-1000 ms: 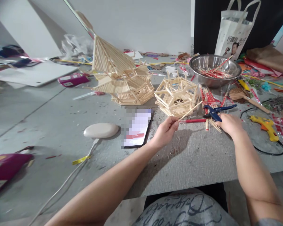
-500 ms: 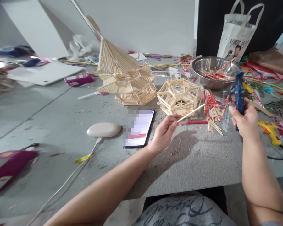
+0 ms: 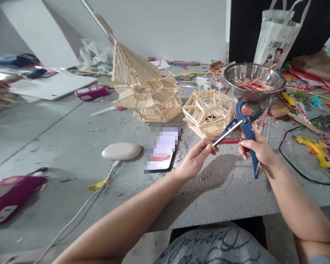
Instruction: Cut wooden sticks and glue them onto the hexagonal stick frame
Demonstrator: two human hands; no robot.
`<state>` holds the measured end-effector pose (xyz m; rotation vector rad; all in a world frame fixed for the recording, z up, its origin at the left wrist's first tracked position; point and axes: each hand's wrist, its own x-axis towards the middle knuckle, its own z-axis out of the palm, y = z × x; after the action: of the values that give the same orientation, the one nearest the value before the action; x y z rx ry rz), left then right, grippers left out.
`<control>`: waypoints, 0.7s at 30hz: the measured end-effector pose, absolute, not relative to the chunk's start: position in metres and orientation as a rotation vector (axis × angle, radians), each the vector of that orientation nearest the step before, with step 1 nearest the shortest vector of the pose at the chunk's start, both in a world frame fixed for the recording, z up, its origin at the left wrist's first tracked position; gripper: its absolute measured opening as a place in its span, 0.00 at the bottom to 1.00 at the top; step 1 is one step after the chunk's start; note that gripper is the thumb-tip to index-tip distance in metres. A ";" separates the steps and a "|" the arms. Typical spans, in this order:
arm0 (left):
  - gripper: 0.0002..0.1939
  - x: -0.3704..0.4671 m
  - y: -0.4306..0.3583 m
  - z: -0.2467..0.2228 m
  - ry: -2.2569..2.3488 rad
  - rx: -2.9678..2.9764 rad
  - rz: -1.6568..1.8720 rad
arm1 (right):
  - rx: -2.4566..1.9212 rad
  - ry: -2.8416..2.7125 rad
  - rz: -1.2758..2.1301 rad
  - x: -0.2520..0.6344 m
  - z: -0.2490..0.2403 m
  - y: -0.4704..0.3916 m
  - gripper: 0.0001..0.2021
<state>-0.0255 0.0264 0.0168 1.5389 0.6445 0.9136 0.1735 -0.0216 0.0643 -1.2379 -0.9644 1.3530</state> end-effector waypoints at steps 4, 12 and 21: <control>0.18 -0.020 0.019 0.015 0.654 1.479 0.891 | -1.173 -1.065 1.395 0.165 0.059 -0.020 0.12; 0.12 -0.025 0.023 0.022 0.742 1.599 1.120 | -1.160 -1.111 1.128 0.154 0.056 -0.026 0.19; 0.11 -0.027 0.035 0.022 0.841 1.339 1.215 | -1.844 -1.789 0.232 0.191 0.043 -0.018 0.22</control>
<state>-0.0274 0.0347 0.0225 1.3386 0.8413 1.2151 0.1908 -0.0178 0.0429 -1.8439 -1.7891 0.2319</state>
